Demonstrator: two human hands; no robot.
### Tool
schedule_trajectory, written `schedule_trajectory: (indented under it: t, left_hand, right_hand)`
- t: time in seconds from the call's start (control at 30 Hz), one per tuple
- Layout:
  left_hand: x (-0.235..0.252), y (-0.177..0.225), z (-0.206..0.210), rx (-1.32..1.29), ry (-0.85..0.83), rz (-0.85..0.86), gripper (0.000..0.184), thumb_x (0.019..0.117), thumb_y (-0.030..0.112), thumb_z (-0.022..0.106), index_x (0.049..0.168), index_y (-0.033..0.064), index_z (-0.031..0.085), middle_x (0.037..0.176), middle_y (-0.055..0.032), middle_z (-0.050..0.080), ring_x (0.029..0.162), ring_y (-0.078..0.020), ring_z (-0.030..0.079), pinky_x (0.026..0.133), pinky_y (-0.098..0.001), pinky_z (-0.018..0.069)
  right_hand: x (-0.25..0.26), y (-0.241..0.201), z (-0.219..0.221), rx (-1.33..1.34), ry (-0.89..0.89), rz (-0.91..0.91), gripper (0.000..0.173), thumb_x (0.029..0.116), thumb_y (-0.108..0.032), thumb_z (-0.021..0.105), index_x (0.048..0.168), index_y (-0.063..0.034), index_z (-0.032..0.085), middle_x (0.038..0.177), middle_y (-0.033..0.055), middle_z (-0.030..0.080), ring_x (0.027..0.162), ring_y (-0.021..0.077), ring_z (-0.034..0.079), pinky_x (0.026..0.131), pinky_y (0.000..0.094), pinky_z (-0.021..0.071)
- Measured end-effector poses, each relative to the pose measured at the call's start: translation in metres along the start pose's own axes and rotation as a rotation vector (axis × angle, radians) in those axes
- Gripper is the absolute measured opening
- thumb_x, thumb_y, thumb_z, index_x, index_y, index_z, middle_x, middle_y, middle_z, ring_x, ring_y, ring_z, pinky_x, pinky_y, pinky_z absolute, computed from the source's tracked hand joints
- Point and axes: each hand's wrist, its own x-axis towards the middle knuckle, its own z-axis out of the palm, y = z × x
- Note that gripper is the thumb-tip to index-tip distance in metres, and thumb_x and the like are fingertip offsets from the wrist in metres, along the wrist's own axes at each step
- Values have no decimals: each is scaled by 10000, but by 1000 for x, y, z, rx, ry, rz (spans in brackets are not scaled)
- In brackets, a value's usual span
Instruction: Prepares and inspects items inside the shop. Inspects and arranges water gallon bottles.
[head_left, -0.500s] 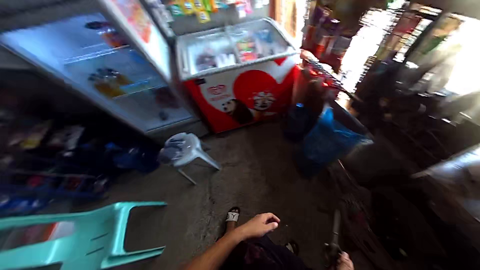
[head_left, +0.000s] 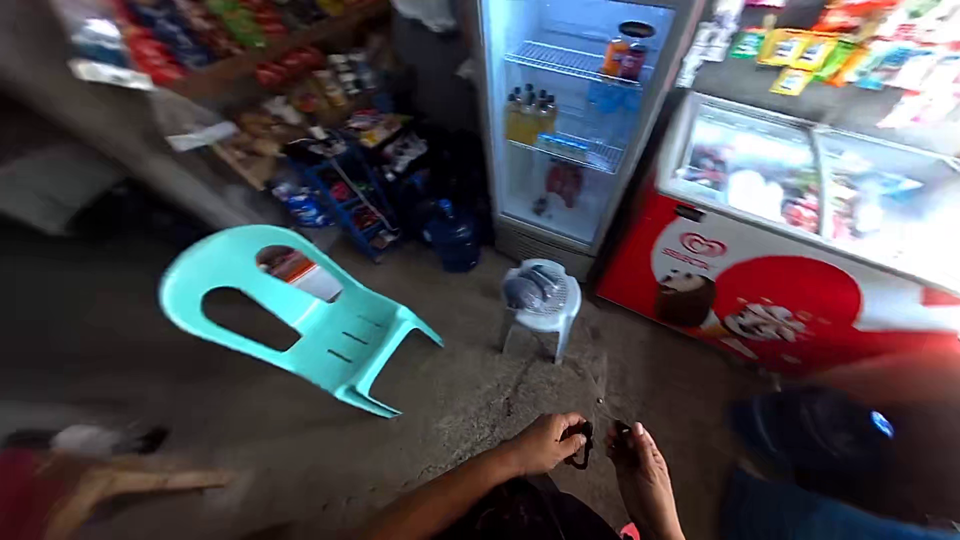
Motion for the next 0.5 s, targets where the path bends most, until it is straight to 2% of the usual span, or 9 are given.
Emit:
schedule_trajectory:
  t: [0.07, 0.1, 0.2, 0.23, 0.27, 0.3, 0.37, 0.4, 0.5]
  left_hand:
    - [-6, -2, -37, 54, 23, 5, 340, 1079, 160, 471, 1306, -64, 589, 1033, -215, 675, 867, -254, 659, 848, -419, 537]
    - [-7, -4, -53, 60, 35, 10, 345, 1078, 161, 476, 1307, -70, 592, 1030, -226, 679, 869, -269, 662, 855, -430, 536]
    - [-4, -6, -86, 29, 100, 39, 335, 1080, 169, 480, 1252, -90, 605, 965, -233, 680, 846, -285, 671, 847, -446, 544]
    - [0, -7, -96, 22, 126, 58, 338, 1081, 176, 481, 1237, -94, 612, 956, -237, 682, 846, -292, 673, 849, -451, 544]
    - [5, -9, -105, 21, 154, 80, 337, 1078, 178, 488, 1225, -96, 620, 946, -235, 685, 841, -289, 676, 844, -445, 545]
    - [9, -10, -114, 15, 181, 90, 343, 1075, 181, 497, 1235, -96, 622, 961, -238, 691, 858, -291, 684, 860, -449, 546]
    - [14, -8, -135, -20, 273, 64, 364, 1060, 195, 541, 1269, -92, 622, 1016, -244, 701, 910, -288, 688, 896, -446, 537]
    - [13, -8, -147, -46, 336, 57, 370, 1045, 199, 575, 1274, -87, 630, 1043, -233, 703, 923, -261, 683, 899, -417, 536]
    - [0, -24, -185, -121, 505, 83, 334, 1037, 188, 585, 1251, -61, 645, 1079, -189, 699, 912, -176, 680, 865, -329, 558]
  right_hand:
    - [33, -5, 26, 44, 26, 27, 303, 1112, -190, 330, 972, -108, 586, 786, 16, 739, 692, 101, 721, 650, 240, 606]
    - [50, -1, 36, 94, -16, 30, 250, 1102, -198, 350, 984, -135, 562, 784, 5, 727, 682, 97, 712, 648, 236, 600]
    - [94, 12, 66, 239, -192, 86, 121, 1033, -306, 578, 1073, -206, 633, 943, -16, 753, 784, 71, 715, 726, 227, 596]
    - [106, 15, 81, 228, -248, 116, 179, 981, -345, 660, 1099, -211, 668, 1004, -16, 754, 846, 76, 719, 765, 236, 597]
    - [116, 17, 97, 187, -302, 136, 242, 973, -365, 673, 1146, -199, 643, 1095, -5, 749, 916, 86, 720, 802, 248, 594]
    - [125, 19, 114, 146, -338, 153, 242, 1016, -356, 606, 1177, -176, 599, 1134, 6, 742, 947, 91, 716, 820, 257, 588]
    - [147, 15, 150, 150, -350, 204, 166, 1077, -236, 449, 1108, -151, 589, 1007, 17, 757, 865, 110, 734, 770, 268, 609]
    - [161, 13, 166, 162, -358, 238, 203, 1088, -188, 390, 1079, -143, 587, 946, 23, 753, 818, 122, 735, 747, 277, 615]
    - [208, 8, 209, 131, -395, 342, 264, 1110, -196, 304, 1081, -128, 558, 875, 21, 734, 758, 123, 723, 731, 293, 618]
